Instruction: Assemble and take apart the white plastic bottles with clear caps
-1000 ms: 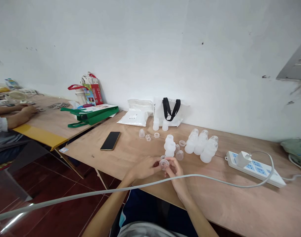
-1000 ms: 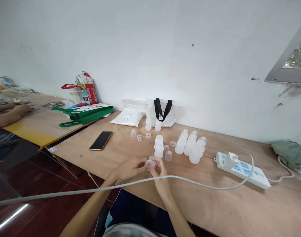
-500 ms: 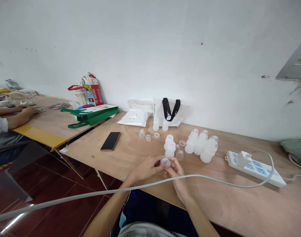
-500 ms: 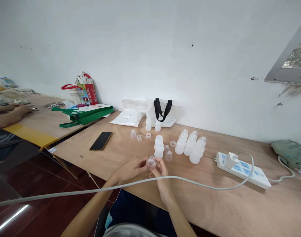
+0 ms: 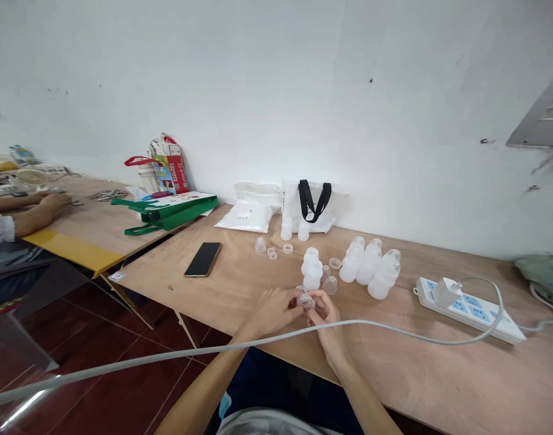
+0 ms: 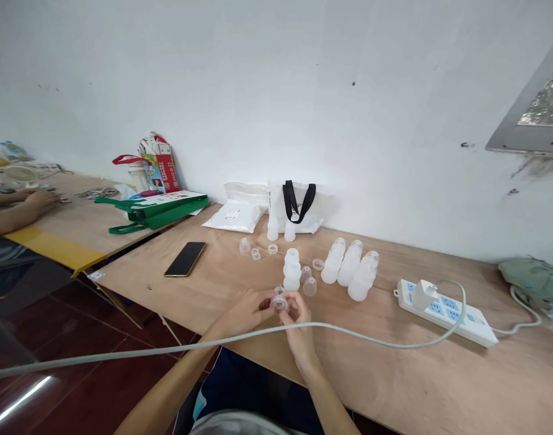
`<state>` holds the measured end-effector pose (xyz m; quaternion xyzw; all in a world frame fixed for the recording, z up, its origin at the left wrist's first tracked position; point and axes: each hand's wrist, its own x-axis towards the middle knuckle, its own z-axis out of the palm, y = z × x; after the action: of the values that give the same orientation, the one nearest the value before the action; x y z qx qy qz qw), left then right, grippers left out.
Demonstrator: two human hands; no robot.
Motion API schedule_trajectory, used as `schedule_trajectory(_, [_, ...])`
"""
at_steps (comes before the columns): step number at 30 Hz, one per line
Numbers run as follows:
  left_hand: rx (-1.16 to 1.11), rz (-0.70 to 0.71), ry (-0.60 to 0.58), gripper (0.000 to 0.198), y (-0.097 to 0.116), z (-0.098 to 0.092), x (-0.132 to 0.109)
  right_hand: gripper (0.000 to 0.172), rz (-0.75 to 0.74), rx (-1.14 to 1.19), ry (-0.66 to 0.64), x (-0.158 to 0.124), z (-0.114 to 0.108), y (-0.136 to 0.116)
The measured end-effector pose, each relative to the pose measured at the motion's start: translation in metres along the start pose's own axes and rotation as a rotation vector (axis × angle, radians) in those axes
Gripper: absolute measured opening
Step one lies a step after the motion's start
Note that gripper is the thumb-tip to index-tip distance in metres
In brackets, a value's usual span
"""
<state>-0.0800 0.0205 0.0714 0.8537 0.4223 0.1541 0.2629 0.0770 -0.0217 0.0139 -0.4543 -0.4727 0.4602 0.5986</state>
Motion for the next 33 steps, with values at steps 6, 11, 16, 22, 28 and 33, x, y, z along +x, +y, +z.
schedule_trajectory(6, [-0.096, 0.036, -0.043, 0.041, 0.002, -0.004, 0.000, 0.032, 0.005, 0.002, 0.056, 0.002, -0.002, 0.000])
schedule_trajectory(11, [-0.137, 0.076, -0.076, 0.050, 0.004, -0.008, -0.005, 0.040, 0.000, 0.009, 0.058, 0.001, 0.001, -0.004])
schedule_trajectory(16, [-0.018, 0.007, -0.034, 0.048, 0.003, -0.004, -0.007, 0.040, -0.043, -0.062, 0.042, -0.001, 0.002, -0.002])
schedule_trajectory(22, [0.039, -0.032, 0.006, 0.044, 0.003, 0.004, -0.001, 0.033, -0.113, -0.113, 0.049, 0.000, -0.002, 0.001])
schedule_trajectory(28, [0.031, -0.074, 0.044, 0.042, 0.004, 0.005, 0.002, 0.031, -0.062, -0.086, 0.045, 0.000, -0.002, 0.000])
schedule_trajectory(33, [-0.003, -0.064, 0.040, 0.044, 0.008, -0.001, -0.003, 0.034, -0.045, -0.060, 0.029, -0.002, 0.000, -0.002])
